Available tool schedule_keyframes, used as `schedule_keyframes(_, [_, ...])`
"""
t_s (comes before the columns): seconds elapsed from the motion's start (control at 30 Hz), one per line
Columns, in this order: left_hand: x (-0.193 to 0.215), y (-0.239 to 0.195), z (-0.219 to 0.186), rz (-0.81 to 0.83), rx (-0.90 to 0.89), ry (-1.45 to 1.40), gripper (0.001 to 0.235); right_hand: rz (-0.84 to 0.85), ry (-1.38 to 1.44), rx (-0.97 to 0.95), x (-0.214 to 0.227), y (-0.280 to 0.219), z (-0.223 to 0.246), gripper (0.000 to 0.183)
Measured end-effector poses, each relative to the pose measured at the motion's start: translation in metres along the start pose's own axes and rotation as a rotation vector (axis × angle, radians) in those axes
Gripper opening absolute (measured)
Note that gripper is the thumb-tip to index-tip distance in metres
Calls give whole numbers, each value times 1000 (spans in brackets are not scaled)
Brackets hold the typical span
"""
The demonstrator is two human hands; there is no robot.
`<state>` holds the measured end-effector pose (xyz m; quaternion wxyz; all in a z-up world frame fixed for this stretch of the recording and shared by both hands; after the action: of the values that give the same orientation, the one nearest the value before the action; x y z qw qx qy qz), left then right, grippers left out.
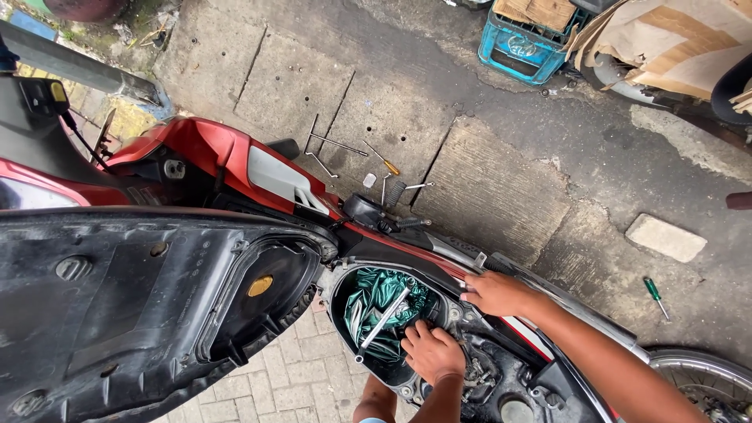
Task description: The person uses a wrench to tighten bolts on the floorboard of a scooter with the seat removed. They work on the central area of the scooter's chassis, adjusting the tool and their grip to secure the components.
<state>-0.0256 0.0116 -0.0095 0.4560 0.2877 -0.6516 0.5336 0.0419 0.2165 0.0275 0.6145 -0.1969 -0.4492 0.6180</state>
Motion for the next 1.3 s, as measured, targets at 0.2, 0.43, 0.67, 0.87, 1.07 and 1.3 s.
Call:
schedule_keyframes(0.2, [1,0,4,-76,-7,-19,40,18,240,36,-6,3,-7,10])
schedule_keyframes(0.43, [2,0,2,-63,-19,-22,35,-5,241,54,-4,1,-9,8])
schedule_keyframes(0.67, [8,0,0,-126,-54,-26,34,-66,93,44,-15,12,-21,23])
schedule_keyframes(0.87, [8,0,-1,-78,-54,-36,34,25,21,68,4,0,2,16])
schedule_keyframes(1.07, [4,1,2,-72,-56,-41,31,115,-1,-4,6,2,1,28])
schedule_keyframes(1.3, [22,0,-7,-93,-83,-28,35,67,-1,20,15,2,2,39])
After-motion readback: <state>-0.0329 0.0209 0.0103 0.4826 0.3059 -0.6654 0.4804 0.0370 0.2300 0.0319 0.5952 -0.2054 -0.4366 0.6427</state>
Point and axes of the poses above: each hand's wrist, its own y-axis towards the middle knuckle, its own x-axis out of the back of the hand, z = x × y, the point moved 3 cm from there along y, towards the middle knuckle, and after that the axes turned 7 degrees about y, right-handed, at the moved point
